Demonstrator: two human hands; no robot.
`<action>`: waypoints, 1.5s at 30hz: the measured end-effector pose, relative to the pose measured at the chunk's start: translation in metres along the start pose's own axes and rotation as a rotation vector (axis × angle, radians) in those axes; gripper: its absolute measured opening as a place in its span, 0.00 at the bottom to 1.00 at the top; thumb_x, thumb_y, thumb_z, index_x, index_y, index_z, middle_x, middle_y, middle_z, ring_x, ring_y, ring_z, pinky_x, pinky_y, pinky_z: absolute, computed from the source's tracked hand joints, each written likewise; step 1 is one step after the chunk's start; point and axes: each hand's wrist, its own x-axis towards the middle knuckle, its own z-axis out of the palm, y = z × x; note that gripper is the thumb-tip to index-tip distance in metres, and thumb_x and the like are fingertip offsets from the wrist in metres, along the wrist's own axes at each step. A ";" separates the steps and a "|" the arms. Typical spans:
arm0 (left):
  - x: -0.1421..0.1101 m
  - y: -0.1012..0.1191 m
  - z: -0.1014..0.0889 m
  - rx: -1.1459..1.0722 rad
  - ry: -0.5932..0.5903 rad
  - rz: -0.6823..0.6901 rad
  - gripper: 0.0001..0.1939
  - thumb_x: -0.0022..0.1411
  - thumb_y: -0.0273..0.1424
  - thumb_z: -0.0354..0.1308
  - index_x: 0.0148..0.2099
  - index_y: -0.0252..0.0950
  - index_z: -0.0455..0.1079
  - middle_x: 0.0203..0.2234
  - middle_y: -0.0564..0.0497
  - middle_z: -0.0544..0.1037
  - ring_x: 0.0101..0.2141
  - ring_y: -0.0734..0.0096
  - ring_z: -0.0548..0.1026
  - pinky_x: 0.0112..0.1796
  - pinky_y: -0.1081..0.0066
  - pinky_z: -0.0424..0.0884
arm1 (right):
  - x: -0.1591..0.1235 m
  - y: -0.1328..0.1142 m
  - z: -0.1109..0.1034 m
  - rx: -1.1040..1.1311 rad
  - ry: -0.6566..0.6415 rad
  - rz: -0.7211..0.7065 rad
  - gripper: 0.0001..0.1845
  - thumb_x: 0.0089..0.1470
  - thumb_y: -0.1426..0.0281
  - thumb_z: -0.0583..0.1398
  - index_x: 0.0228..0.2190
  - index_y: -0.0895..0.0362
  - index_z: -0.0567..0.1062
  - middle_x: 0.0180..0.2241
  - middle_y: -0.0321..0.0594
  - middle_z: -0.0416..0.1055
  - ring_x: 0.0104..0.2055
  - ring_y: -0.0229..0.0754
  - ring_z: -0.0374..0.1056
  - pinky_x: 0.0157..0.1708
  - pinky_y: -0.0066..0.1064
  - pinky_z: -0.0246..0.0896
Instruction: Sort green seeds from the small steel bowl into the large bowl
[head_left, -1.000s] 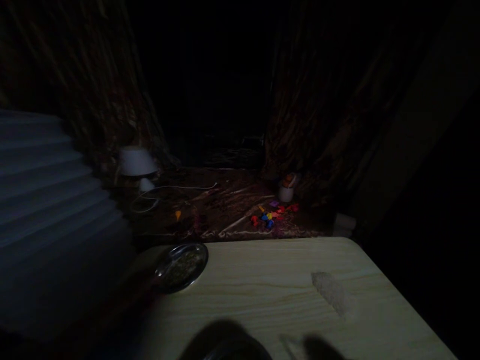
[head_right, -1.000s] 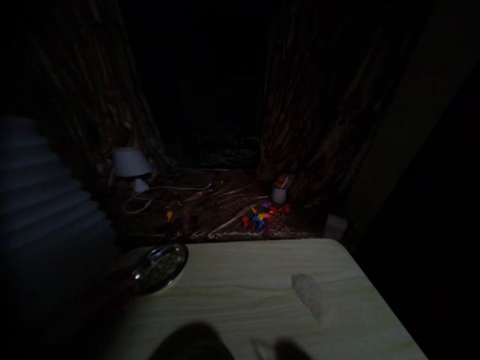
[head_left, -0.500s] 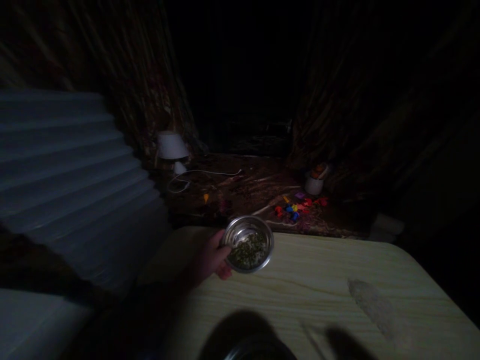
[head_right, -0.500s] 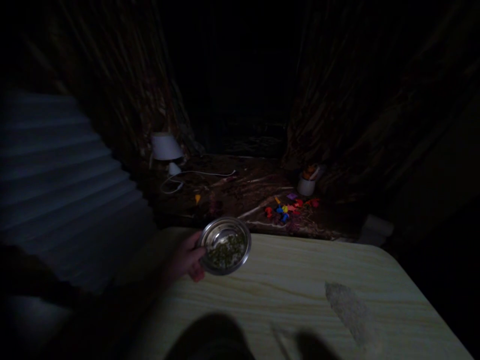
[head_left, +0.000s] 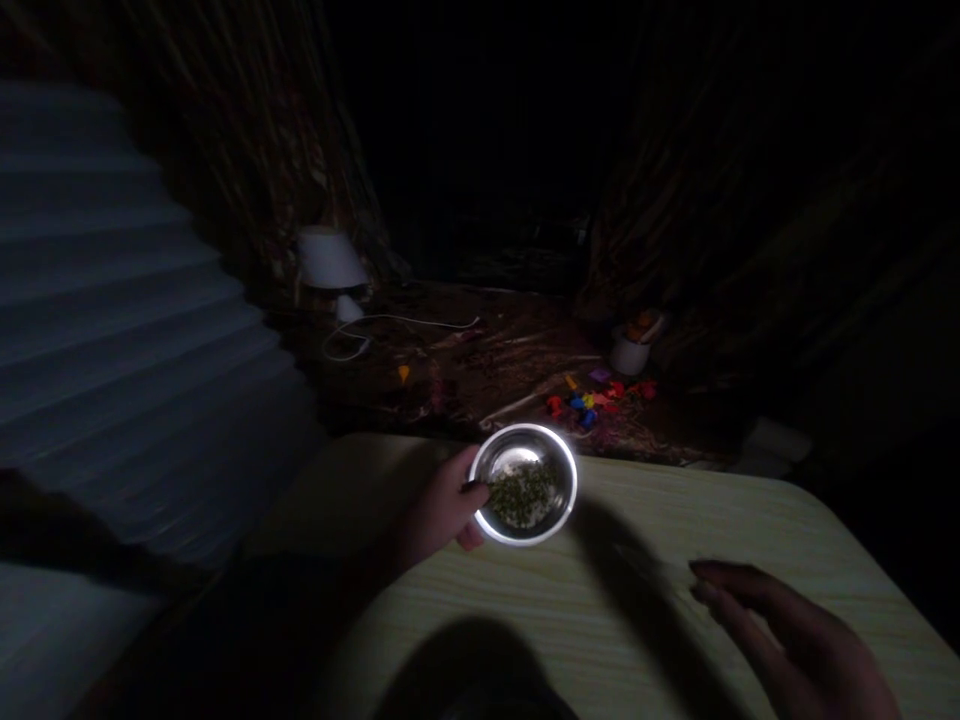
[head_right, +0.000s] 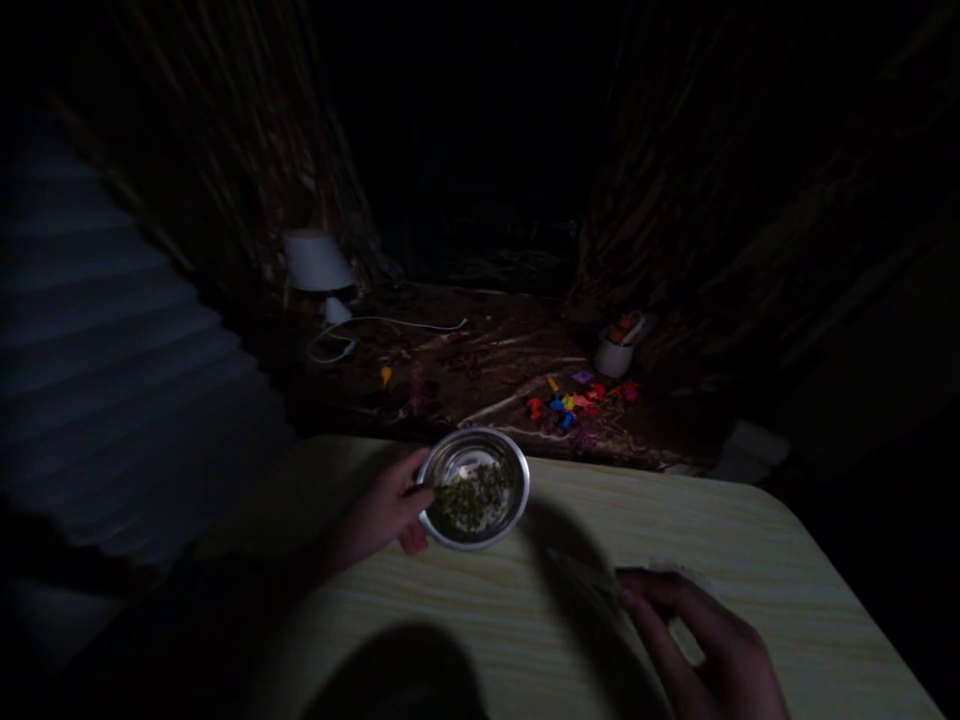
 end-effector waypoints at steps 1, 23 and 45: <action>0.001 -0.001 0.001 0.003 -0.006 0.013 0.20 0.61 0.24 0.46 0.55 0.38 0.58 0.18 0.59 0.73 0.14 0.71 0.74 0.12 0.78 0.66 | 0.012 -0.006 0.004 -0.015 -0.008 -0.048 0.13 0.54 0.58 0.61 0.33 0.52 0.81 0.36 0.40 0.81 0.35 0.44 0.77 0.32 0.26 0.72; -0.003 0.002 0.022 0.121 -0.058 0.088 0.18 0.60 0.28 0.47 0.52 0.43 0.63 0.22 0.60 0.71 0.14 0.77 0.69 0.13 0.79 0.64 | 0.075 -0.035 0.067 -0.498 -0.284 -0.566 0.08 0.52 0.79 0.63 0.36 0.58 0.76 0.31 0.40 0.74 0.33 0.44 0.68 0.34 0.33 0.62; -0.005 0.011 0.030 0.341 -0.004 0.110 0.22 0.59 0.30 0.50 0.57 0.43 0.64 0.28 0.54 0.77 0.17 0.78 0.70 0.18 0.79 0.61 | 0.067 -0.027 0.070 -0.508 -0.339 -0.653 0.12 0.47 0.82 0.66 0.33 0.57 0.75 0.30 0.39 0.73 0.32 0.44 0.66 0.33 0.34 0.59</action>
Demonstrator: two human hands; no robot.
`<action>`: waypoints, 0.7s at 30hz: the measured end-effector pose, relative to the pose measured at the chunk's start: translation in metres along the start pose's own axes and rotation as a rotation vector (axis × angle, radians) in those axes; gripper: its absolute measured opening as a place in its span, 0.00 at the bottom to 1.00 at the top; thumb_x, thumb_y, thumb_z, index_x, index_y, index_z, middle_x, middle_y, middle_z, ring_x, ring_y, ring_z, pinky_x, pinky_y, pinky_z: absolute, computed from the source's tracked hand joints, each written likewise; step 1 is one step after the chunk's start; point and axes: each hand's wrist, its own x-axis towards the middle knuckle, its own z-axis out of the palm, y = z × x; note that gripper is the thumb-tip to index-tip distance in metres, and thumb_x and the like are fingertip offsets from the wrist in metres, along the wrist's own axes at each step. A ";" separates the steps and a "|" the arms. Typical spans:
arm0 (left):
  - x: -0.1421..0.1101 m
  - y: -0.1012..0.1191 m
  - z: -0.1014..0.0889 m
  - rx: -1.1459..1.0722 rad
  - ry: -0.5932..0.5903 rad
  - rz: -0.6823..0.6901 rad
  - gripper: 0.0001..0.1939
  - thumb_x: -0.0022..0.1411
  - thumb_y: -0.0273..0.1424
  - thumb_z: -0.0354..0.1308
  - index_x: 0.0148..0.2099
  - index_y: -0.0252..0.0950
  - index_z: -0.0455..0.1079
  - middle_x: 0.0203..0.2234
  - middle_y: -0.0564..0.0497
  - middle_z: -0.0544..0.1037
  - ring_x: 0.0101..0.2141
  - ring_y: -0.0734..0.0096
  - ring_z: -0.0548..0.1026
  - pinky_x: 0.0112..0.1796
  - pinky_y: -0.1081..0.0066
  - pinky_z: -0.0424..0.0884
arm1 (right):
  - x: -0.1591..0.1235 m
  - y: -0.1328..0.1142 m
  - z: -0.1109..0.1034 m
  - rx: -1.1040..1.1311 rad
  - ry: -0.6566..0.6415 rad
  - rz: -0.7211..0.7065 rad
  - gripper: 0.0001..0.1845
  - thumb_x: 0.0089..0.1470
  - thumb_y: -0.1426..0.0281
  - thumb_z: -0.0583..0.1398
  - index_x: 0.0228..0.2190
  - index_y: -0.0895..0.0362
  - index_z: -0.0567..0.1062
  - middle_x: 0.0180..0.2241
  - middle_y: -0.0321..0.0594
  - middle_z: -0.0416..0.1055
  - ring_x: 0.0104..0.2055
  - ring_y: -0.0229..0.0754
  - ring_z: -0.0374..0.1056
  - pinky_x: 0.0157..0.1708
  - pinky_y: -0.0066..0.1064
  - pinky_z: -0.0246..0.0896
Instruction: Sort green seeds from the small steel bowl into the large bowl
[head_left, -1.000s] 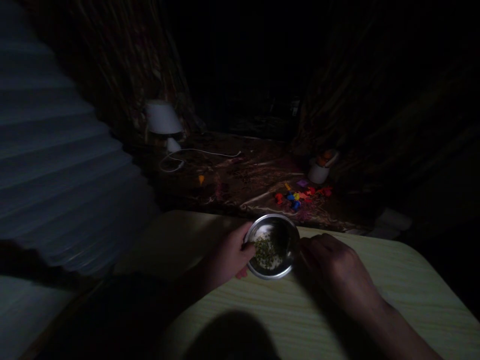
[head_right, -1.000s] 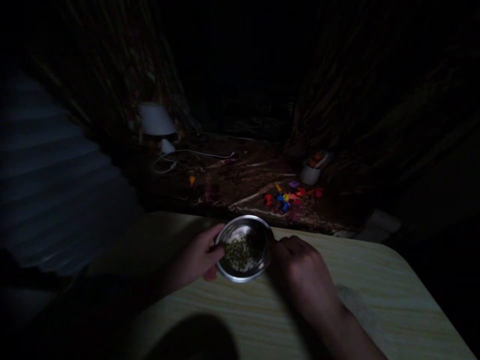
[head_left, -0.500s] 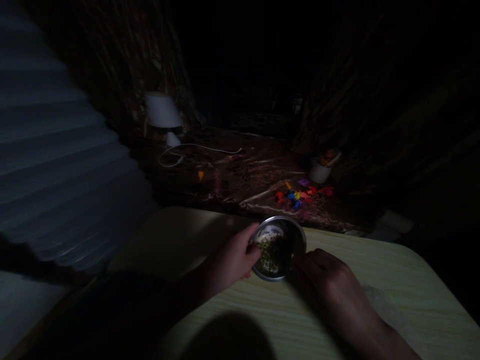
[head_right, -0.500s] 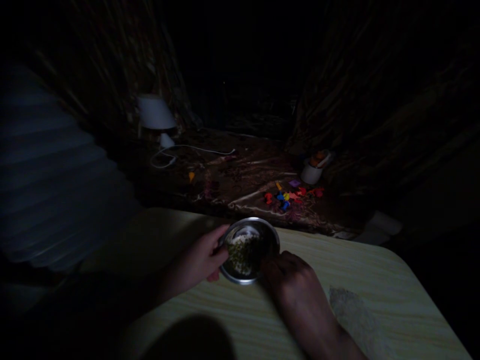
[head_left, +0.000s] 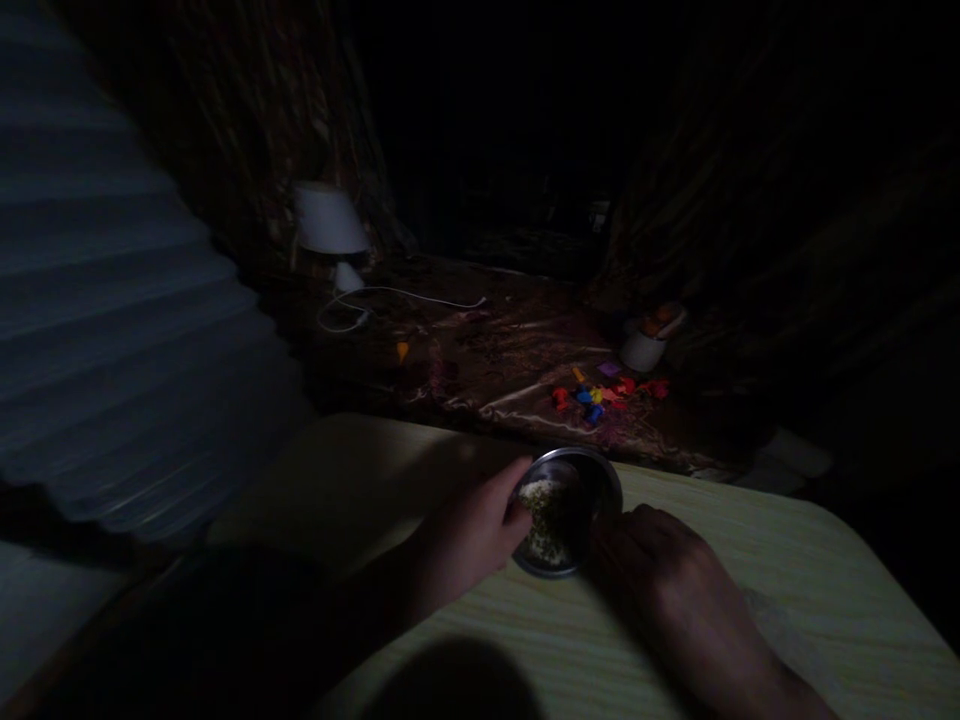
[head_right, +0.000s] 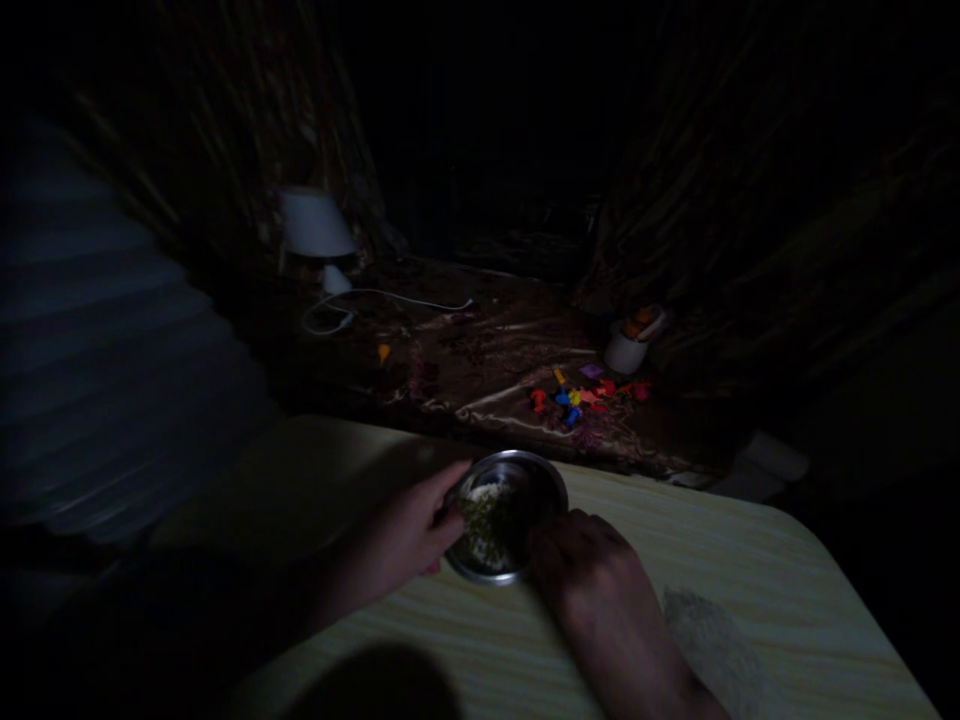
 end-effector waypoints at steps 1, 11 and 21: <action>0.000 0.002 -0.001 0.021 0.010 0.012 0.22 0.59 0.29 0.50 0.56 0.43 0.65 0.29 0.53 0.77 0.18 0.78 0.70 0.19 0.79 0.61 | -0.001 0.000 0.002 0.016 0.001 0.001 0.11 0.48 0.82 0.65 0.33 0.57 0.75 0.30 0.39 0.74 0.32 0.43 0.66 0.32 0.34 0.59; 0.003 0.003 0.000 0.159 0.074 0.067 0.21 0.60 0.31 0.50 0.56 0.46 0.66 0.33 0.49 0.79 0.28 0.68 0.74 0.26 0.72 0.61 | -0.010 0.000 0.000 0.157 0.006 -0.003 0.08 0.56 0.80 0.60 0.34 0.57 0.75 0.30 0.39 0.74 0.32 0.42 0.67 0.32 0.32 0.60; 0.004 0.005 -0.001 0.178 0.083 0.065 0.20 0.60 0.32 0.50 0.54 0.46 0.67 0.28 0.51 0.76 0.24 0.71 0.71 0.25 0.74 0.60 | -0.013 0.001 -0.005 0.182 0.022 0.033 0.08 0.60 0.76 0.57 0.35 0.58 0.77 0.30 0.42 0.76 0.32 0.41 0.70 0.33 0.32 0.65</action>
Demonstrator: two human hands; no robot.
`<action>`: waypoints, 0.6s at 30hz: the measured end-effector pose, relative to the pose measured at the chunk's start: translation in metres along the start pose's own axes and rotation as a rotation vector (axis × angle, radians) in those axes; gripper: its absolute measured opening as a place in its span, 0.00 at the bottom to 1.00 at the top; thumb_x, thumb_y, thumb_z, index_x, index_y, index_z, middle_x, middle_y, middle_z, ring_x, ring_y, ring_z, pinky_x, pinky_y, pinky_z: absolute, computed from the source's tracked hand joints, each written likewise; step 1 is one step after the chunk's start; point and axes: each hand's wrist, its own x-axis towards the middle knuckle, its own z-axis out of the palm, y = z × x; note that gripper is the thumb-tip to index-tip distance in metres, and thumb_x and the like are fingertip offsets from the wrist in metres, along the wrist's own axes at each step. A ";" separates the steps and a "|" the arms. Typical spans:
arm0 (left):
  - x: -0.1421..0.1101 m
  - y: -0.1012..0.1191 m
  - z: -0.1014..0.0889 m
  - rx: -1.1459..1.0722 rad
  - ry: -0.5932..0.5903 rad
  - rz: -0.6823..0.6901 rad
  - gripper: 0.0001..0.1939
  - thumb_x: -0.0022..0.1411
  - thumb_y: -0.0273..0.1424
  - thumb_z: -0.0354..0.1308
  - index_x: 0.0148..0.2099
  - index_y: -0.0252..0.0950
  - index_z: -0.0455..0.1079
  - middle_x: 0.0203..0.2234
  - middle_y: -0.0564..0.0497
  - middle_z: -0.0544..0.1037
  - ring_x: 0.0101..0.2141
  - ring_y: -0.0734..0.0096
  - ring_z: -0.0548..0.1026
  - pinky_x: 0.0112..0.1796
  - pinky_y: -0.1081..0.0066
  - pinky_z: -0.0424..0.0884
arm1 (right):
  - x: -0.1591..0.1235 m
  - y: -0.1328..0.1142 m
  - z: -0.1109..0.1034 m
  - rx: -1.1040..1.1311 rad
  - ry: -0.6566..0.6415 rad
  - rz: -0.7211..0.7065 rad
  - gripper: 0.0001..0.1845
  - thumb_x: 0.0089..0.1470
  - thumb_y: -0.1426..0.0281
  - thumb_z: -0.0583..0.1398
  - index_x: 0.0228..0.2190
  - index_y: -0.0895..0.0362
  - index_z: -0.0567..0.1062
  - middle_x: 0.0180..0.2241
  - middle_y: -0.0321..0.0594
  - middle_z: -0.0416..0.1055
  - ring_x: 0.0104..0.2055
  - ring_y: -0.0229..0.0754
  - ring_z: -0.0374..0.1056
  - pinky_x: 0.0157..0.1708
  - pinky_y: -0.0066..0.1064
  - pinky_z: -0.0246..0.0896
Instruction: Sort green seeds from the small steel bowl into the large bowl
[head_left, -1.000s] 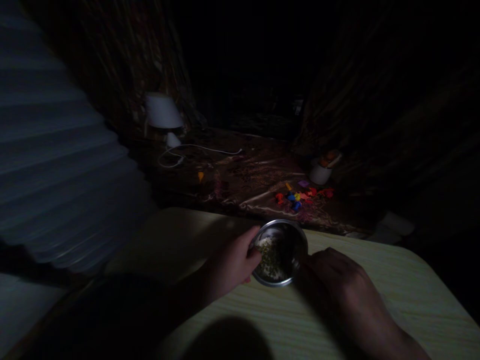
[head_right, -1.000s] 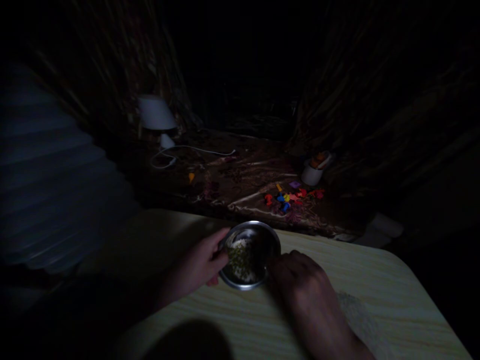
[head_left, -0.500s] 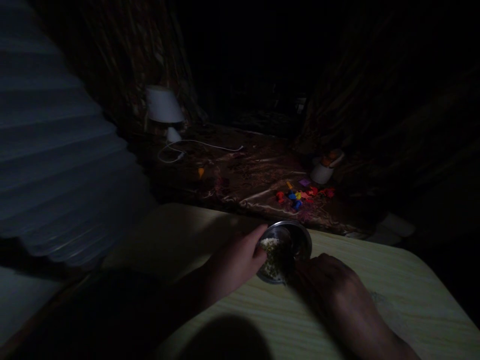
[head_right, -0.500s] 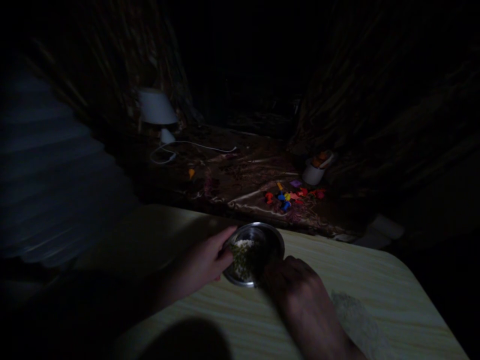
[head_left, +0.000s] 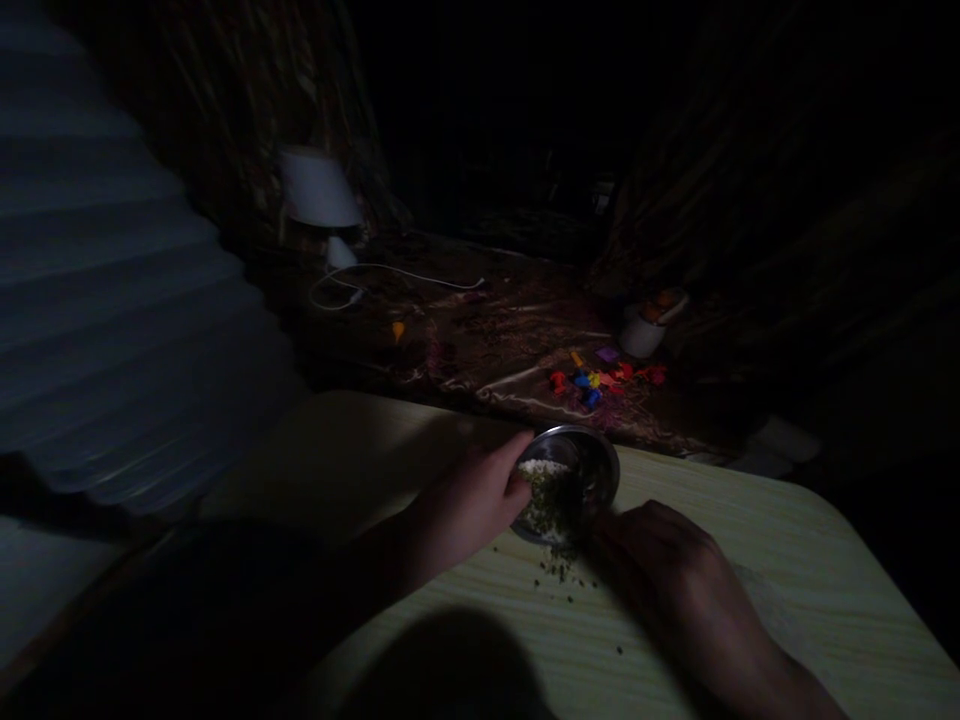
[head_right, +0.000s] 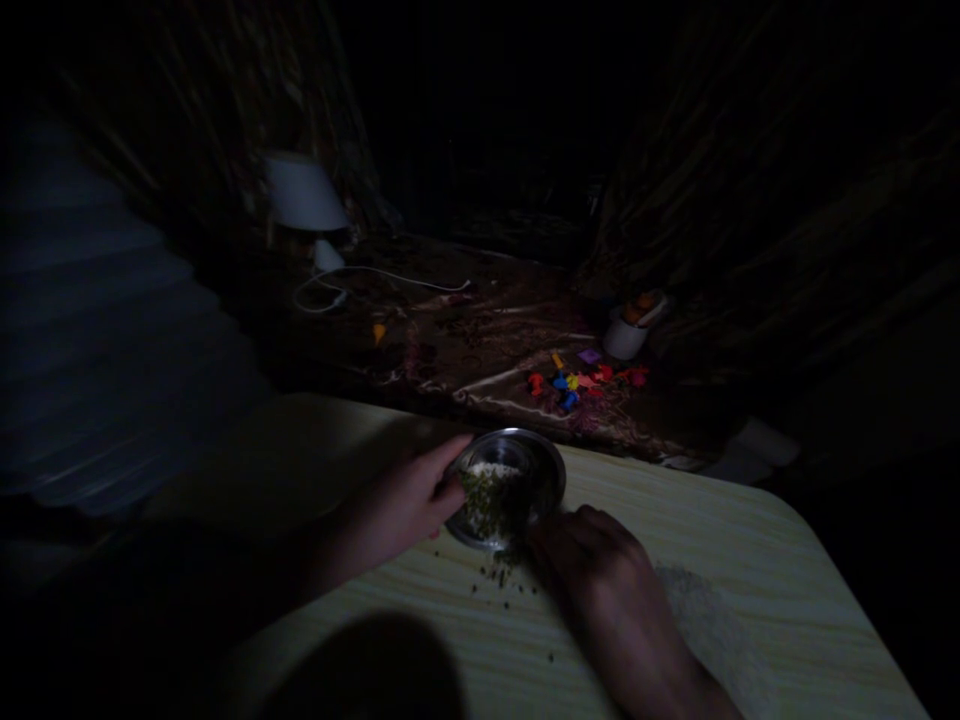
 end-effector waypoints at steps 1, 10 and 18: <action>0.000 0.000 0.000 -0.003 0.005 0.003 0.20 0.60 0.32 0.50 0.54 0.46 0.67 0.28 0.51 0.76 0.24 0.71 0.70 0.25 0.74 0.60 | 0.000 0.000 0.000 0.001 0.004 -0.003 0.08 0.60 0.76 0.57 0.35 0.58 0.77 0.31 0.42 0.76 0.32 0.42 0.70 0.33 0.32 0.65; 0.000 -0.002 0.000 -0.008 0.008 0.019 0.21 0.60 0.31 0.50 0.55 0.45 0.67 0.27 0.51 0.75 0.24 0.71 0.69 0.24 0.73 0.59 | -0.010 -0.001 -0.001 0.020 0.021 -0.028 0.10 0.61 0.75 0.56 0.40 0.58 0.77 0.31 0.41 0.76 0.31 0.42 0.70 0.30 0.32 0.65; -0.002 -0.002 0.001 0.020 0.013 0.007 0.21 0.60 0.31 0.50 0.56 0.46 0.66 0.31 0.50 0.76 0.26 0.69 0.71 0.26 0.72 0.60 | 0.005 -0.001 -0.001 0.034 0.123 -0.031 0.09 0.61 0.74 0.57 0.39 0.59 0.78 0.31 0.43 0.76 0.32 0.42 0.69 0.32 0.33 0.65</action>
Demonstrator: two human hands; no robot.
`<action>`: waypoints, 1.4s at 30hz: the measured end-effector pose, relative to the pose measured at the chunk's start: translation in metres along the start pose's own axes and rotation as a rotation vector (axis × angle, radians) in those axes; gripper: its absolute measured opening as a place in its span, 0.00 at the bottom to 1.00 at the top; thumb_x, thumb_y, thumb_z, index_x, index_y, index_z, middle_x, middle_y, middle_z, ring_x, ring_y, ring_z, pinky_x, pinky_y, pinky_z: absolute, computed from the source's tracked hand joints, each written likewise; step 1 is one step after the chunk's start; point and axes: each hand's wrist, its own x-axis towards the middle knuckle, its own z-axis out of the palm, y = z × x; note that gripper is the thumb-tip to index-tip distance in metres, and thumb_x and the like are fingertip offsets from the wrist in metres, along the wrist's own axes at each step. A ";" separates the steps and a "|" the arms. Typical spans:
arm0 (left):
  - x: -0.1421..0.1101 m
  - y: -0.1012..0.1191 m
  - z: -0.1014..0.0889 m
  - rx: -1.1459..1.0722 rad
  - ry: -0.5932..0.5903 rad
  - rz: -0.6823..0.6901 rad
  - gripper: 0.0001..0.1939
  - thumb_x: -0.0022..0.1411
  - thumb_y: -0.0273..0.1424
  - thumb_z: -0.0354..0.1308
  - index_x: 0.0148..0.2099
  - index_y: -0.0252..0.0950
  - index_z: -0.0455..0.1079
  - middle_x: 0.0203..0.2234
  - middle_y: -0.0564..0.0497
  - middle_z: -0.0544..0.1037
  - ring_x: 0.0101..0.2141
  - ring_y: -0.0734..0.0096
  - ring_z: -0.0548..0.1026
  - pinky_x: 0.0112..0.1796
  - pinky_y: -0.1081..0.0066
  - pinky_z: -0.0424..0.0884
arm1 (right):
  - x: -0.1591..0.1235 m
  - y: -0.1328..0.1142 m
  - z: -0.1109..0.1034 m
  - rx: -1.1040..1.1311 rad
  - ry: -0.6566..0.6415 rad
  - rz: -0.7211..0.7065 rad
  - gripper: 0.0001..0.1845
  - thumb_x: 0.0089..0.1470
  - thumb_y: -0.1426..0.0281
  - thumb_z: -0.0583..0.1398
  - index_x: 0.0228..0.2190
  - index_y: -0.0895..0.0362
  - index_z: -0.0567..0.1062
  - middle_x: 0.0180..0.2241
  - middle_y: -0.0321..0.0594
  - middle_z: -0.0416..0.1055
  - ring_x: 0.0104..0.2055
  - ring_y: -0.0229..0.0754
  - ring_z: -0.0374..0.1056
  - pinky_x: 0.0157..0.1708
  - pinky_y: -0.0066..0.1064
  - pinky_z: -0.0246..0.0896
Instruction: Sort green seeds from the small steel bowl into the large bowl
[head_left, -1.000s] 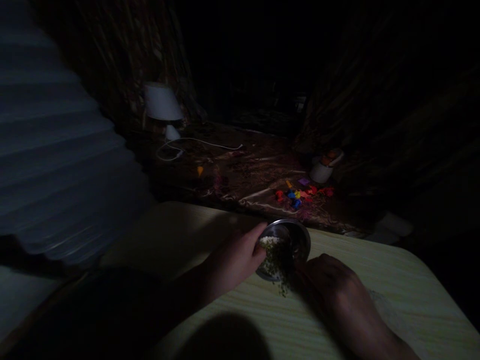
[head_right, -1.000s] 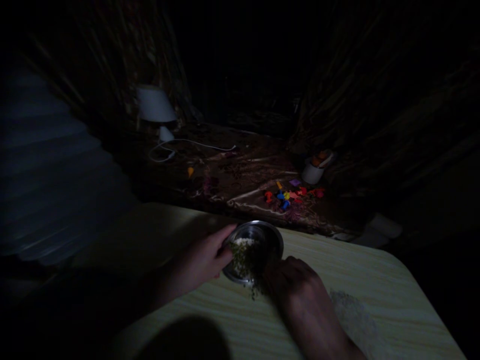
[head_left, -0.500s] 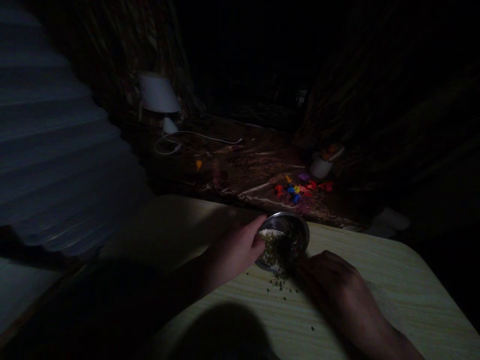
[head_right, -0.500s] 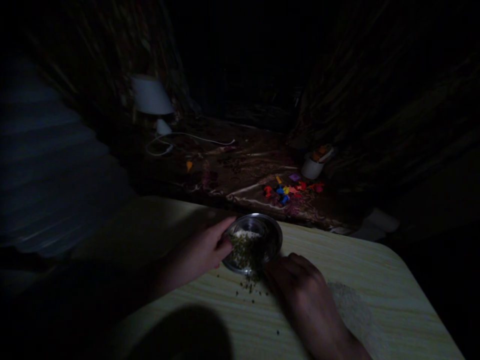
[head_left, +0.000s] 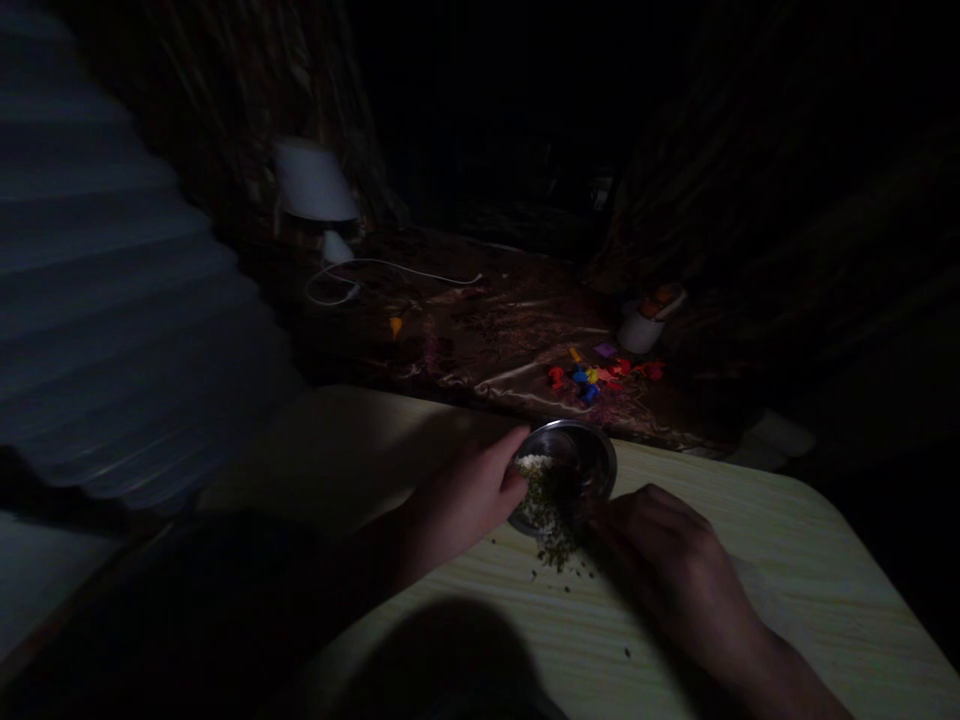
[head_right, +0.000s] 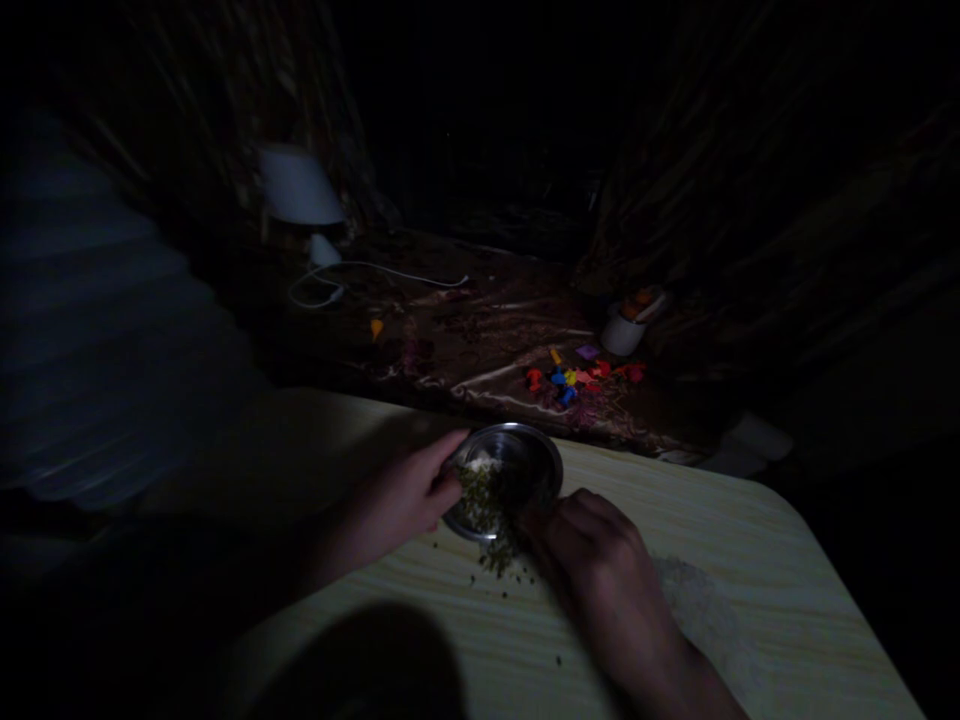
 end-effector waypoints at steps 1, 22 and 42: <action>0.000 0.000 0.000 0.001 -0.002 -0.002 0.21 0.60 0.32 0.50 0.56 0.47 0.66 0.30 0.50 0.75 0.26 0.69 0.71 0.25 0.73 0.59 | 0.003 0.000 0.003 -0.006 0.008 -0.007 0.09 0.60 0.75 0.58 0.40 0.59 0.78 0.30 0.43 0.76 0.32 0.42 0.68 0.32 0.33 0.65; -0.002 0.003 -0.003 0.020 -0.023 0.000 0.23 0.58 0.30 0.47 0.56 0.47 0.65 0.29 0.51 0.76 0.26 0.70 0.72 0.28 0.71 0.63 | -0.017 0.003 0.005 -0.019 -0.068 -0.101 0.09 0.60 0.75 0.58 0.41 0.58 0.78 0.32 0.41 0.76 0.33 0.42 0.65 0.32 0.33 0.61; -0.002 -0.015 -0.014 -0.388 0.010 -0.085 0.15 0.59 0.27 0.48 0.49 0.39 0.63 0.16 0.60 0.68 0.14 0.72 0.71 0.13 0.77 0.65 | -0.063 0.003 -0.035 0.012 0.033 -0.001 0.09 0.61 0.73 0.56 0.40 0.58 0.77 0.32 0.45 0.76 0.33 0.42 0.70 0.32 0.31 0.66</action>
